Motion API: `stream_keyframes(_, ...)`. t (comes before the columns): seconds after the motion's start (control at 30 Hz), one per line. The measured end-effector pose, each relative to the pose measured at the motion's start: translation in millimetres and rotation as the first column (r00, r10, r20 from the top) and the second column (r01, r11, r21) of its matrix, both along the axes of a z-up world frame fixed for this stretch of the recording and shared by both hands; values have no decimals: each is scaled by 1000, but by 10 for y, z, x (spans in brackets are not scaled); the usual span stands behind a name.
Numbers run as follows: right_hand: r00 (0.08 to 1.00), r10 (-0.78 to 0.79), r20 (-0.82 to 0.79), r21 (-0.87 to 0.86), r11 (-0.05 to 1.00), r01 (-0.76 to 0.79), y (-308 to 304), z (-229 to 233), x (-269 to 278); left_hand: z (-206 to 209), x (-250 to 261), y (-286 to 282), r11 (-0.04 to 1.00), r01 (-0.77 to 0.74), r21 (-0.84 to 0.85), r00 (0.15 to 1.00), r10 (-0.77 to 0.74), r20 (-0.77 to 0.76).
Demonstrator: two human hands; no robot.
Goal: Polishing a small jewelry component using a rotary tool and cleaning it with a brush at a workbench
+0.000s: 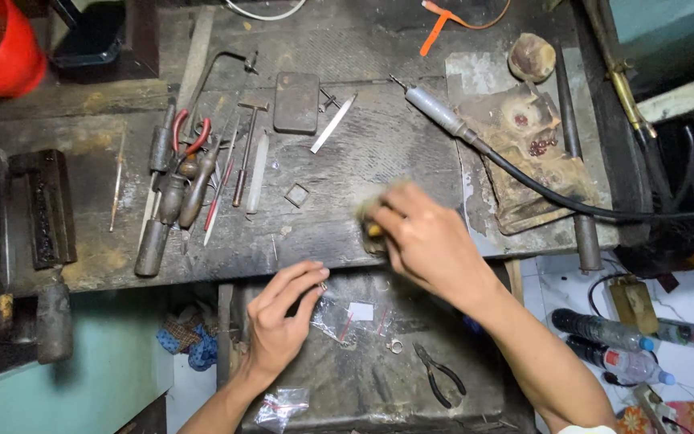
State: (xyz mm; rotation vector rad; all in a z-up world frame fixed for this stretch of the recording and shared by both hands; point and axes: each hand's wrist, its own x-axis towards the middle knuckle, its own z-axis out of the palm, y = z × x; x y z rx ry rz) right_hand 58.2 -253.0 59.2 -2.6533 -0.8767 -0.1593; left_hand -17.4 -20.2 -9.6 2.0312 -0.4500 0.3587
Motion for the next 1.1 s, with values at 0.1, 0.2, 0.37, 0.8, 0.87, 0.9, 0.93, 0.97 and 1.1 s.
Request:
stream_keyframes(0.1, 989, -6, -147, -158, 987, -18, 20, 164, -48, -43, 9, 23, 999, 22, -24, 1000, -22, -19)
stream_keyframes(0.2, 983, -82, -162, -248, 968, 40, 8, 333, -62, -107, 15, 33, 999, 11, -32, 999, -12, -51)
stream_keyframes(0.37, 994, 93, -60, -199, 975, -103, 65, 77, -187, -64, 41, 12, 999, 17, -45, 999, -19, -45)
stream_keyframes(0.8, 989, 145, 23, -51, 988, -143, -38, 141, -467, -142, 31, 42, 999, 36, -25, 998, -38, -56)
stream_keyframes(0.87, 989, 139, 45, -76, 988, -135, -42, 3, -421, -156, 37, 37, 999, 46, -27, 998, -47, -50)
stream_keyframes(0.9, 989, 134, 65, -98, 987, -128, -41, -66, -403, -160, 33, 37, 998, 54, -28, 997, -55, -46)
stream_keyframes(0.93, 989, 134, 69, -96, 987, -127, -37, -85, -444, -162, 31, 37, 998, 55, -26, 998, -56, -42)
stream_keyframes(0.97, 988, 142, 54, -116, 984, -135, -32, -103, -483, -163, 30, 38, 998, 59, -29, 997, -60, -40)
stream_keyframes(1.1, 986, 139, 90, -43, 990, -136, -25, 41, -456, -188, 26, 41, 998, 56, -34, 997, -58, -56)
